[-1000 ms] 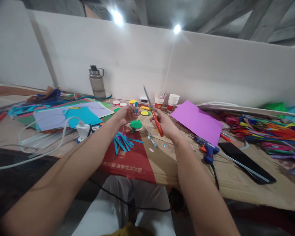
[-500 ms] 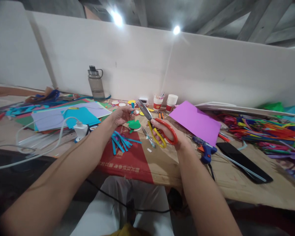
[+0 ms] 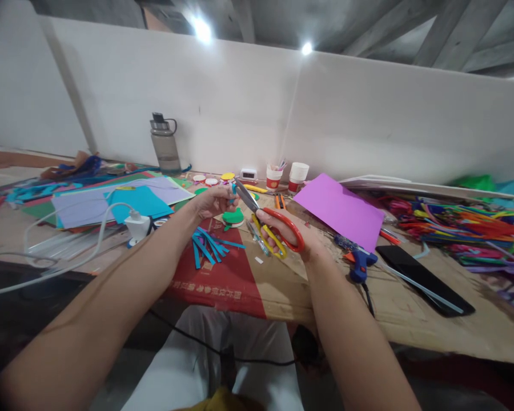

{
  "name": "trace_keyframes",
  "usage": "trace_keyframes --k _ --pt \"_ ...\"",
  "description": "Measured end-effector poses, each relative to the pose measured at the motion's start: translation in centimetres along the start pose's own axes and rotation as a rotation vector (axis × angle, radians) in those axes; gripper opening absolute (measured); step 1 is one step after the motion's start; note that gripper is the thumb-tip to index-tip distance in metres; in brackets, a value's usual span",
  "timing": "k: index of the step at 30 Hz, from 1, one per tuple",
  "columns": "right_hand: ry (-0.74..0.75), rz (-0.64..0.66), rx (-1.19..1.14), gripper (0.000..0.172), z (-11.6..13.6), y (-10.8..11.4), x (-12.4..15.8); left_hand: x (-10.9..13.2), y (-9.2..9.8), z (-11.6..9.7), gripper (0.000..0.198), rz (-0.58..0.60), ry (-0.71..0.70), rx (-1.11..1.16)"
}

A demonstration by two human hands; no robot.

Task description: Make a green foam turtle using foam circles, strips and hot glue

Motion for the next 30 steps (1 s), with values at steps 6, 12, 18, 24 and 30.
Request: trace_keyframes --k 6,12,18,24,30 --pt "-0.018 -0.029 -0.04 0.04 -0.3 0.1 0.1 0.1 -0.3 -0.4 0.011 0.056 -0.052 -0.051" --pt "-0.036 -0.06 -0.014 0.046 -0.2 -0.1 0.2 -0.1 -0.2 -0.6 0.019 0.09 -0.1 -0.045" --pt "0.002 -0.049 0.029 0.047 0.2 -0.1 0.0 -0.6 0.6 -0.5 0.019 0.071 -0.099 -0.082" --pt "-0.029 -0.061 0.0 0.05 0.0 -0.3 0.0 -0.6 0.6 -0.5 0.023 0.09 -0.096 -0.087" --pt "-0.049 -0.091 0.027 0.05 0.5 -0.3 0.2 -0.7 0.6 -0.3 0.022 0.085 -0.086 -0.106"
Point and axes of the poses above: each hand's wrist, its own x-axis away from the middle knuckle, its own y-axis out of the back of the hand, z = x × y, the point moved 9 cm from there along -x, towards the middle knuckle, and after that the axes turned 11 degrees about y, right-handed, at the moved point
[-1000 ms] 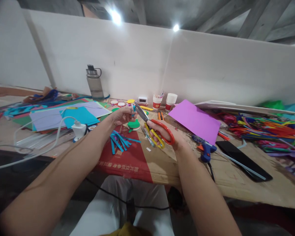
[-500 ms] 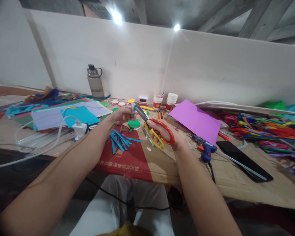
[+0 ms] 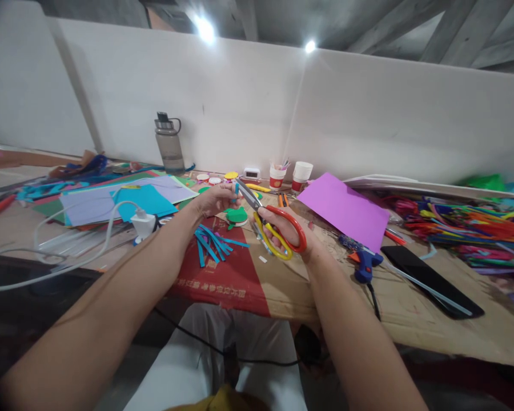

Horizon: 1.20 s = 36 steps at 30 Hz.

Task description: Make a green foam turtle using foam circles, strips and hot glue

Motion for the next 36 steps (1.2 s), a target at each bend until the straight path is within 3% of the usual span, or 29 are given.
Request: trace_keyframes --k 4,6,10,14,17,19,22,25,29,33,36 --pt "0.064 -0.048 0.013 0.051 0.5 0.6 -0.4 0.1 -0.4 0.3 0.026 0.007 0.027 0.01" --pt "0.091 -0.143 0.089 0.05 0.3 1.8 -0.9 0.0 -0.5 0.3 0.024 -0.012 0.033 0.009" --pt "0.079 -0.392 0.628 0.036 -0.2 5.4 -1.6 -0.1 -0.5 0.3 0.02 -0.099 0.032 -0.014" --pt "-0.034 -0.349 1.17 0.025 -1.1 6.0 -2.2 -0.1 -1.2 0.2 0.019 -0.155 0.028 -0.041" --pt "-0.107 -0.231 1.261 0.033 -2.2 5.3 -2.2 0.0 -2.2 0.2 0.019 -0.16 0.022 -0.03" --pt "-0.081 -0.215 1.291 0.031 -2.0 5.0 -2.2 0.0 -2.8 0.5 0.018 -0.162 0.029 -0.027" --pt "0.145 -0.397 1.145 0.028 0.2 5.2 -2.1 -0.3 -3.8 1.2 0.019 -0.149 0.038 -0.058" --pt "0.361 -0.512 0.666 0.029 1.4 5.6 -2.0 -0.6 -5.1 2.0 0.022 -0.11 0.043 -0.092" --pt "0.39 -0.493 0.274 0.031 0.6 5.3 -2.6 -0.4 -6.8 2.8 0.021 -0.082 0.079 -0.157" --pt "0.364 -0.504 0.187 0.024 -0.1 5.1 -2.8 -0.1 -7.4 2.9 0.015 -0.09 0.105 -0.207" --pt "0.356 -0.512 0.118 0.02 -0.4 5.4 -3.1 -0.1 -7.6 3.0 0.022 -0.045 0.131 -0.157"
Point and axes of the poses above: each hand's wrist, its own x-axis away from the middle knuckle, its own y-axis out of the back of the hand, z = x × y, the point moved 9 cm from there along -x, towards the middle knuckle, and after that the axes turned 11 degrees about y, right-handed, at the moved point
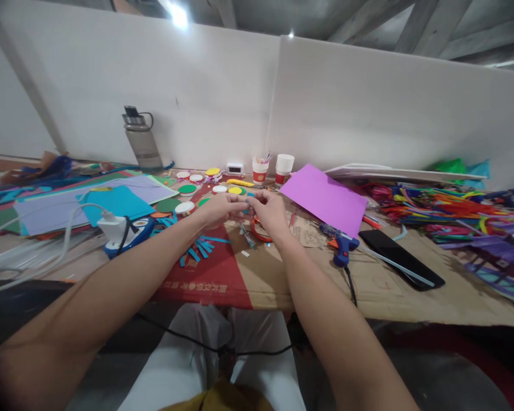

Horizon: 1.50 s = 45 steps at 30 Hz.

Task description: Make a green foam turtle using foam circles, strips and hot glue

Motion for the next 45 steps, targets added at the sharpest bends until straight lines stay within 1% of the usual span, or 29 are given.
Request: trace_keyframes --k 2,4,8,12,15,18,24,29,35,41,45 --pt "-0.02 -0.017 -0.049 0.021 -0.4 0.1 -0.1 -0.1 -0.1 0.1 0.027 0.04 0.013 0.038" --pt "-0.043 -0.033 -0.087 0.022 -0.7 0.2 -0.2 -0.2 -0.1 0.2 0.03 0.053 0.02 0.053" --pt "-0.087 -0.046 -0.136 0.025 -1.1 0.1 -0.1 -0.2 0.1 0.2 0.027 0.02 0.019 0.052" --pt "-0.086 -0.042 -0.138 0.027 -1.2 0.2 0.0 -0.2 0.2 0.2 0.024 -0.008 0.018 0.05" --pt "-0.089 -0.05 -0.131 0.028 -1.3 0.3 -0.1 -0.3 0.4 0.4 0.025 -0.025 0.014 0.056" --pt "-0.1 -0.074 -0.135 0.029 -1.5 0.4 -0.1 -0.5 0.5 0.6 0.027 -0.017 0.022 0.072" --pt "-0.193 -0.113 -0.204 0.027 -1.9 0.5 0.1 -0.5 0.5 0.8 0.026 -0.018 0.066 0.153" --pt "-0.263 -0.11 -0.279 0.027 -2.3 0.3 0.3 -0.4 0.7 0.9 0.016 -0.05 0.099 0.197" --pt "-0.316 -0.145 -0.304 0.025 -2.7 0.3 0.4 -0.3 1.1 0.9 0.015 -0.079 0.103 0.219" --pt "-0.295 -0.127 -0.328 0.027 -2.5 0.0 0.4 -0.4 1.4 1.2 0.013 -0.128 0.116 0.212" --pt "-0.264 -0.151 -0.292 0.023 -2.5 0.2 0.3 -0.5 1.5 1.1 0.016 -0.136 0.069 0.167"
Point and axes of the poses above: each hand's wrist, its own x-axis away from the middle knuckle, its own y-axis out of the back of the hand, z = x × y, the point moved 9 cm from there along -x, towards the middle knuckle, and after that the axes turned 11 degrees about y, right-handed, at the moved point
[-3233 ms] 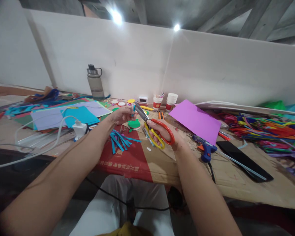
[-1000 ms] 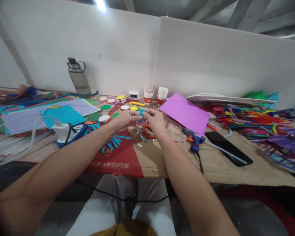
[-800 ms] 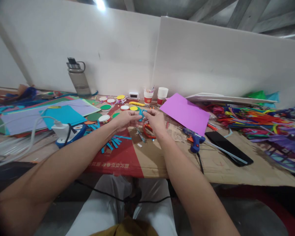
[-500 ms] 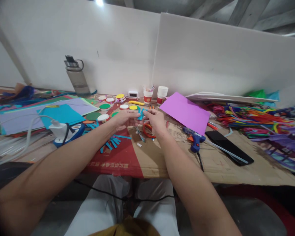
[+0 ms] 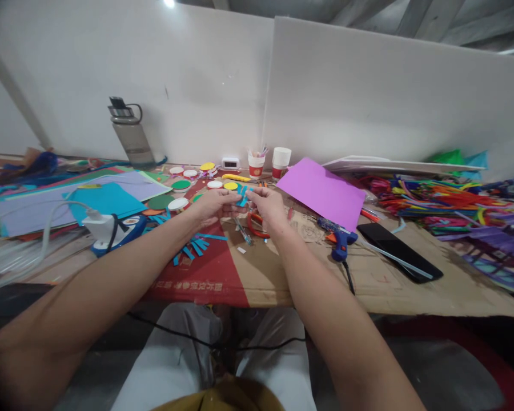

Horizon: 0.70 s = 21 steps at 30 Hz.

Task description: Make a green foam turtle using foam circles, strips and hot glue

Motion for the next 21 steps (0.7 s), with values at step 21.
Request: trace_keyframes --k 21 --pt "0.013 0.036 0.03 0.012 -0.23 -0.09 -0.14 0.34 -0.4 -0.56 0.012 -0.022 -0.089 -0.146"
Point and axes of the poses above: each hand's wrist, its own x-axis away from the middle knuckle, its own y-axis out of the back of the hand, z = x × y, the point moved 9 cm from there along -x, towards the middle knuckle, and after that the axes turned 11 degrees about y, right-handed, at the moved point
